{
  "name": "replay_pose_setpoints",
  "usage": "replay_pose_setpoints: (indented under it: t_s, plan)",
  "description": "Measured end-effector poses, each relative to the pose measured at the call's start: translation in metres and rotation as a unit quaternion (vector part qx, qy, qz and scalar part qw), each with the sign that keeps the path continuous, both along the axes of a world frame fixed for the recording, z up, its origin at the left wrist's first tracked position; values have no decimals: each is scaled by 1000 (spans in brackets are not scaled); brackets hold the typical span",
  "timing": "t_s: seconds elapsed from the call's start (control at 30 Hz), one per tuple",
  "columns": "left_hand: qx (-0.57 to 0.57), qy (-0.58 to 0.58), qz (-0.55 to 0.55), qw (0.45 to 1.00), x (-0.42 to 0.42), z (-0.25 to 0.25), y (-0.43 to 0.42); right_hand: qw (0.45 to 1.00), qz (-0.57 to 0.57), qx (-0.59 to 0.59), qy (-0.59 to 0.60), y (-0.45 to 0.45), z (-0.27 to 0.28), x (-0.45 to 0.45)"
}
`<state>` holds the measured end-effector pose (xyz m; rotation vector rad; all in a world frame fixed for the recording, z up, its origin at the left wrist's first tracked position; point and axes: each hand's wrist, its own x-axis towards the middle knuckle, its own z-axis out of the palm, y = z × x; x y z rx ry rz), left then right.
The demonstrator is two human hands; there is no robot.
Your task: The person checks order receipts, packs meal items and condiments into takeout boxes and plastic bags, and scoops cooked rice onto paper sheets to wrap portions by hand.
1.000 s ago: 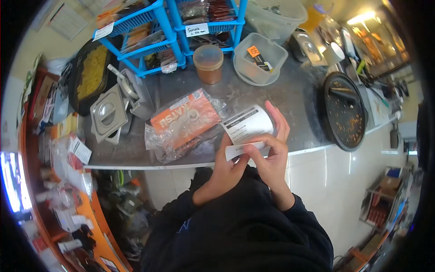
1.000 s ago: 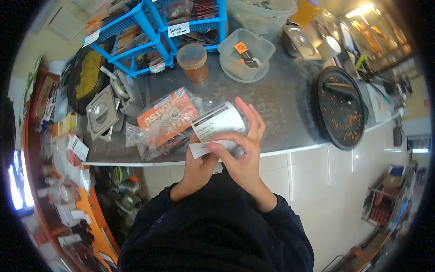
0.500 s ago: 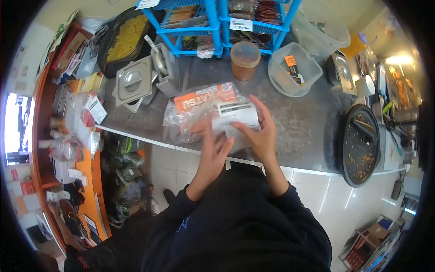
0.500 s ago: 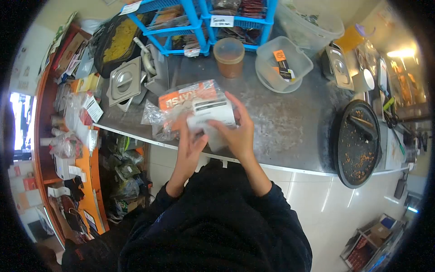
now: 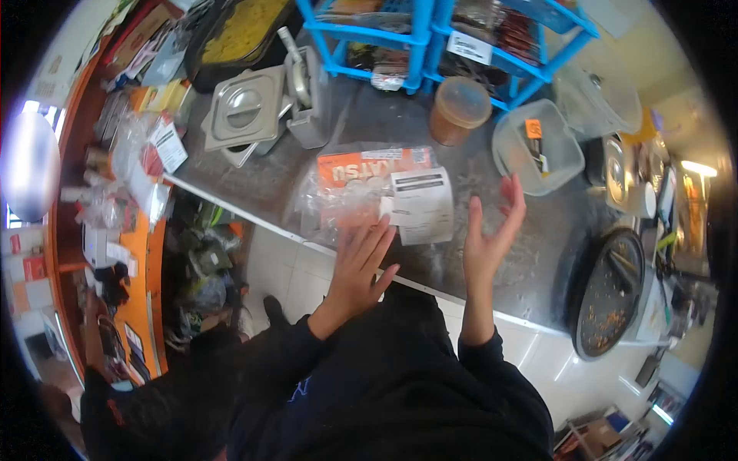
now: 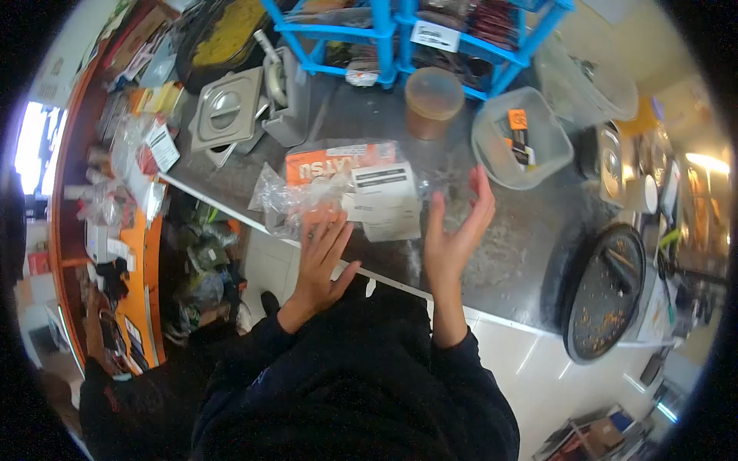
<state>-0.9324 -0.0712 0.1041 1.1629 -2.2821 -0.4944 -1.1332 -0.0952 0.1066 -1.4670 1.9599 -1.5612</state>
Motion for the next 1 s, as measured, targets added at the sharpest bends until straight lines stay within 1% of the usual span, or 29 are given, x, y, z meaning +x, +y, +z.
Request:
replay_pose_setpoints:
  t_s: [0.03,0.07,0.13,0.17,0.23,0.27,0.3,0.33,0.4,0.47,0.5,0.53,0.57,0.6,0.63,0.67,0.7,0.73,0.77,0.83,0.9,0.97,1.0]
  plan:
    - [-37,10,6,999,14,-8,5,997,12,-31,69,-2,15,7]
    - [-74,16,14,997,28,-17,14,987,74,19,140,-5,30,22]
    - [-3,77,83,994,48,-45,30,934,206,89,277,-17,53,64]
    - [19,108,124,986,60,-59,33,927,217,96,291,-23,49,81]
    - [80,187,167,965,82,-76,30,910,243,93,324,-39,36,108]
    - [103,213,171,957,92,-69,20,909,264,156,282,-44,38,120]
    - [131,245,171,945,102,-64,11,905,270,175,279,-43,42,126]
    - [120,264,146,946,114,-66,-2,901,275,194,275,-42,45,132]
    - [88,292,85,949,144,-68,-24,901,272,115,318,-31,59,153]
    - [39,314,12,949,179,-54,-42,926,306,43,219,-25,64,197]
    - [18,334,-9,942,201,-44,-45,940,326,22,100,-21,61,225]
    - [0,356,-32,934,226,-32,-42,927,368,58,-27,-19,79,262]
    - [-17,378,-54,924,251,-24,-38,899,393,90,-168,-16,96,300]
    - [9,379,-22,925,285,-18,-24,861,395,118,-297,-14,114,337]
    - [-42,397,14,917,312,-19,-13,859,468,66,-198,-19,119,371]
    - [-50,373,58,925,346,-5,-1,840,534,14,-99,-26,121,403]
    - [-58,362,111,924,378,5,6,806,591,-36,-3,-33,120,433]
    - [-74,353,169,917,407,8,14,758,640,-84,92,-38,119,463]
    - [-89,342,234,906,437,12,19,697,680,-135,183,-44,116,496]
    - [-115,310,370,868,493,9,21,647,721,-167,185,-54,108,564]
    - [-133,271,499,812,549,-7,16,632,738,-191,139,-74,92,636]
    - [-145,224,600,754,604,-35,11,633,737,-223,74,-89,56,722]
    - [-146,201,640,727,629,-53,10,612,752,-238,61,-95,29,771]
